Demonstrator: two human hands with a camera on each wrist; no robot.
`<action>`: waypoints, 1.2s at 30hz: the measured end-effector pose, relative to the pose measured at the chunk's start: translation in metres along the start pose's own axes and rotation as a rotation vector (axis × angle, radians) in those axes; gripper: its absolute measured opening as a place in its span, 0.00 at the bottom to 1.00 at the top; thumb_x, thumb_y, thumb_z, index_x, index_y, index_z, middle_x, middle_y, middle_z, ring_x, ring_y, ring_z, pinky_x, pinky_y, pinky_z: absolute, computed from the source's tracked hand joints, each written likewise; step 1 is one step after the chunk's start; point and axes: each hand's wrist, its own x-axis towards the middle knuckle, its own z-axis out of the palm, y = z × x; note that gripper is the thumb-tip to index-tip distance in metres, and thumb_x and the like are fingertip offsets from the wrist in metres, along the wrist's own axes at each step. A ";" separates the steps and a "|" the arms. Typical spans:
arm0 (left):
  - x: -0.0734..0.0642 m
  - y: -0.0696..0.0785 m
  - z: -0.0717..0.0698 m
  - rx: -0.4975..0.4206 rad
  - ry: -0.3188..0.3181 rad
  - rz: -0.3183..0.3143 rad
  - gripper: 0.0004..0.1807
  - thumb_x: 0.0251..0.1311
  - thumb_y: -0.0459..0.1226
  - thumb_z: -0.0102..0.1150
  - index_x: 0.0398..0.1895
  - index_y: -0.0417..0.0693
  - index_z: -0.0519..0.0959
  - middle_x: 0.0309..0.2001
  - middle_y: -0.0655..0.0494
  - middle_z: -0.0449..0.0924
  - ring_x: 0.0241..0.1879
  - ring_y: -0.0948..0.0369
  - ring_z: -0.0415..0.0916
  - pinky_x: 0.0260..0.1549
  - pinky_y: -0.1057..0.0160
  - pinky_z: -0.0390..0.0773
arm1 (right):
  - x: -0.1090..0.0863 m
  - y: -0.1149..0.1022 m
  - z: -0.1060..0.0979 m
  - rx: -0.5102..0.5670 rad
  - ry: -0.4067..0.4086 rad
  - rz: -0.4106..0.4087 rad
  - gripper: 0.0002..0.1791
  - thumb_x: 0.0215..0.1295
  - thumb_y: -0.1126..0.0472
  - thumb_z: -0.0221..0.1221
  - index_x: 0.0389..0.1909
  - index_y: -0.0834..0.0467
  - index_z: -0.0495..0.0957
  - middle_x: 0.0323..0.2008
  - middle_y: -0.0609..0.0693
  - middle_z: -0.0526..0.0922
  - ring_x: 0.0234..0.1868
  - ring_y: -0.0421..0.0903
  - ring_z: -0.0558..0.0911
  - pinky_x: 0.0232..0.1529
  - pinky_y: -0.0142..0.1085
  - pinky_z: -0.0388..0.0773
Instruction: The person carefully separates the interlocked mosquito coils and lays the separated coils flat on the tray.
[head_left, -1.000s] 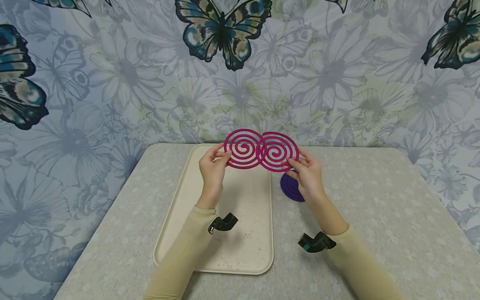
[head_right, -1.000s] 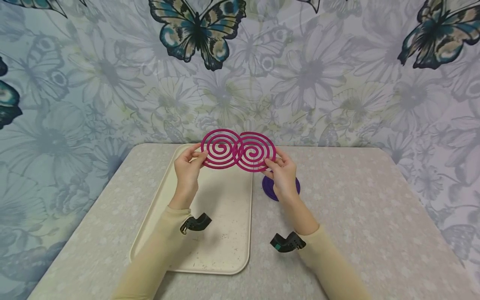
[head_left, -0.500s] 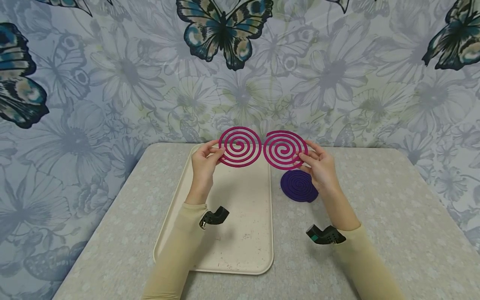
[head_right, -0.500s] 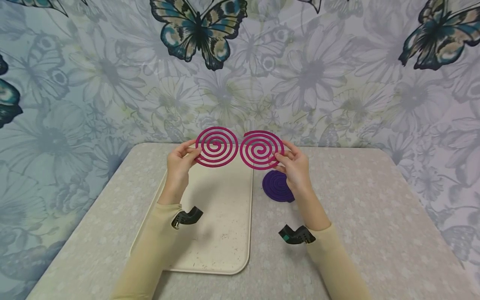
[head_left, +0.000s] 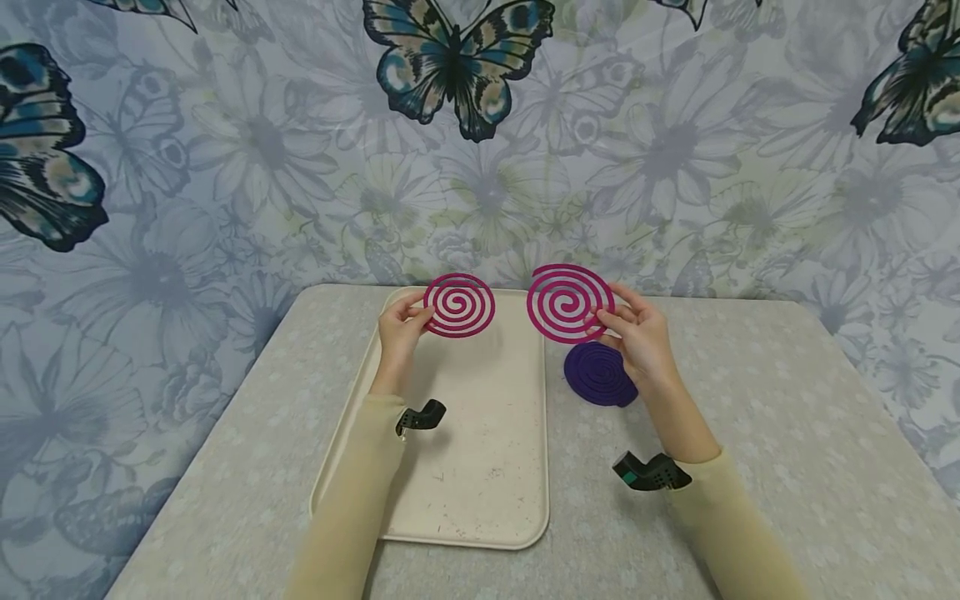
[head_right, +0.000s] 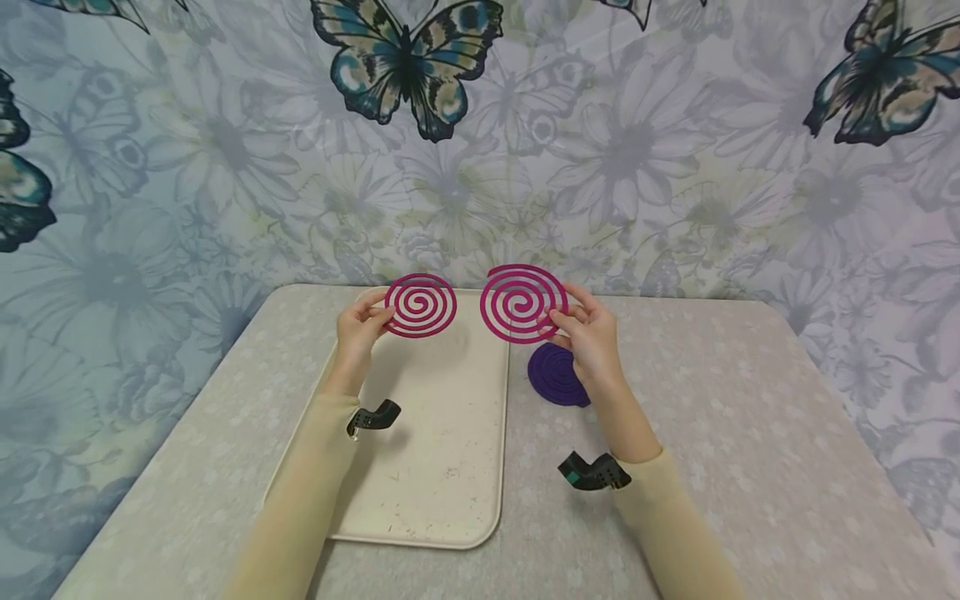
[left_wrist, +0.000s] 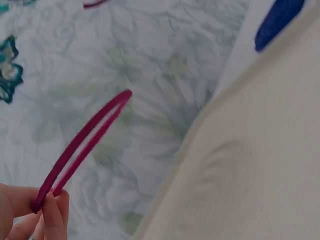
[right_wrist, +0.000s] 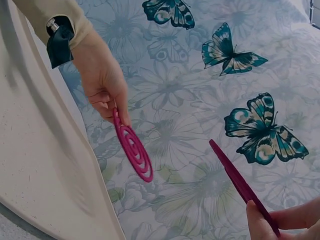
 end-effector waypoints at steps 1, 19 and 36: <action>0.004 -0.005 -0.002 0.011 0.022 0.015 0.19 0.57 0.27 0.61 0.53 0.32 0.77 0.21 0.63 0.73 0.21 0.74 0.74 0.26 0.79 0.79 | 0.000 0.000 0.000 -0.006 0.001 0.000 0.30 0.65 0.74 0.52 0.68 0.65 0.60 0.23 0.42 0.83 0.25 0.36 0.84 0.25 0.28 0.82; 0.024 -0.047 -0.036 0.407 0.263 0.171 0.14 0.52 0.28 0.64 0.43 0.34 0.83 0.22 0.49 0.78 0.17 0.76 0.65 0.17 0.80 0.64 | 0.004 0.008 0.005 0.009 -0.034 0.012 0.30 0.65 0.75 0.52 0.69 0.66 0.58 0.24 0.43 0.83 0.27 0.36 0.84 0.26 0.28 0.83; 0.019 -0.050 -0.038 0.544 0.329 0.234 0.23 0.55 0.32 0.63 0.57 0.39 0.76 0.39 0.38 0.84 0.42 0.46 0.81 0.46 0.48 0.79 | 0.016 0.047 0.013 -0.106 -0.024 0.121 0.31 0.66 0.74 0.52 0.70 0.63 0.58 0.25 0.41 0.82 0.26 0.35 0.84 0.25 0.24 0.81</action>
